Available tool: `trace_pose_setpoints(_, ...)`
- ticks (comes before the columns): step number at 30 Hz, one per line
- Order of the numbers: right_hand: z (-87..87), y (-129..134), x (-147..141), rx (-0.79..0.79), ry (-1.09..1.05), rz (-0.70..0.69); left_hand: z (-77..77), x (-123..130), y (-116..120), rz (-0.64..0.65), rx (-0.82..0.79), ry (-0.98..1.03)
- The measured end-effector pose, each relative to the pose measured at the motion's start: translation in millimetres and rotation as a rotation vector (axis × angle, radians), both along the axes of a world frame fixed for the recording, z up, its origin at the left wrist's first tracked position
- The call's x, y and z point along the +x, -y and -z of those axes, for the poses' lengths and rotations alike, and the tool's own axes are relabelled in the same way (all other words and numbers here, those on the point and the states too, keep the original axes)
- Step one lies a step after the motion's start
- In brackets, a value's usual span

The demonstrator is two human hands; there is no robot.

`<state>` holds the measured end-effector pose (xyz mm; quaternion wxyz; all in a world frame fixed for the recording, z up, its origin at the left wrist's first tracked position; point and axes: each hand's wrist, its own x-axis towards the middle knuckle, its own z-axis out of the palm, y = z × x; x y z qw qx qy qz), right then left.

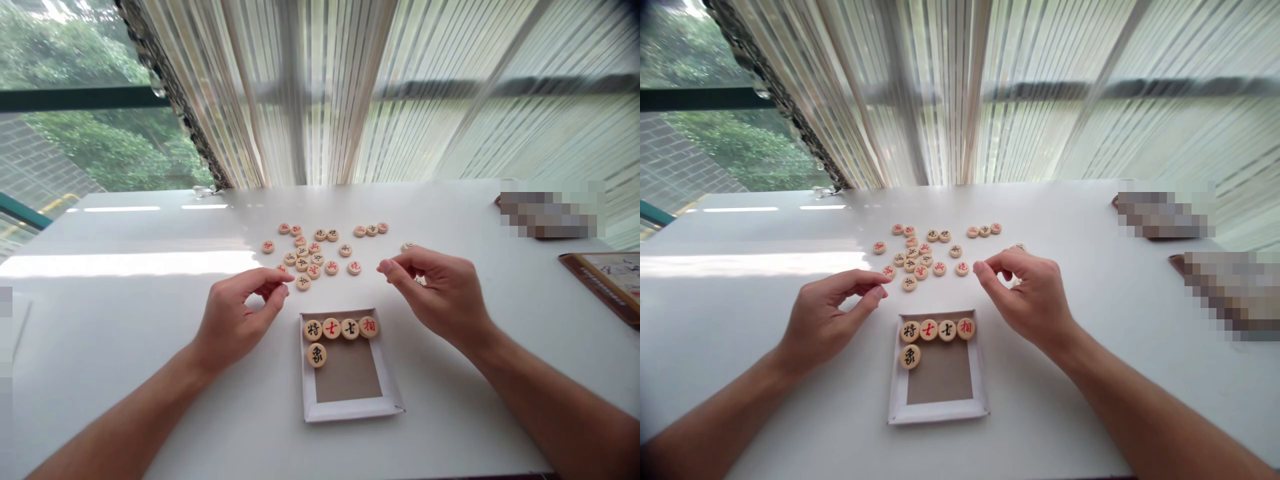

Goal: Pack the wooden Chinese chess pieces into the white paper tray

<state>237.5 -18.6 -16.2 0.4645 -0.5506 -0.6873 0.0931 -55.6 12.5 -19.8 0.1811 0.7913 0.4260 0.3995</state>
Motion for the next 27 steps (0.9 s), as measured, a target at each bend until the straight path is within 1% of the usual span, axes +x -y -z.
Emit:
trace_pose_setpoints(6,-2.3,-1.6,4.1,-0.018,-0.040,0.041,0.4,0.2,1.2,0.002,0.000,0.002)
trace_pose_setpoints(11,-5.9,-9.0,19.4,-0.002,-0.060,0.164,-3.7,-2.7,-0.6,-0.027,-0.020,0.027)
trace_pose_setpoints(14,-4.9,-15.0,28.9,-0.007,-0.079,0.221,-6.5,-6.7,-3.7,-0.080,-0.036,0.034)
trace_pose_setpoints(18,-0.4,-19.2,33.3,-0.037,-0.073,0.232,-6.4,-11.2,-7.0,-0.162,-0.060,0.049)
trace_pose_setpoints(22,2.1,-19.0,31.7,-0.056,-0.032,0.227,-4.6,-12.9,-8.2,-0.177,-0.070,0.061)
trace_pose_setpoints(27,2.0,-18.9,30.4,-0.065,-0.035,0.225,-4.0,-13.7,-9.1,-0.184,-0.071,0.063)
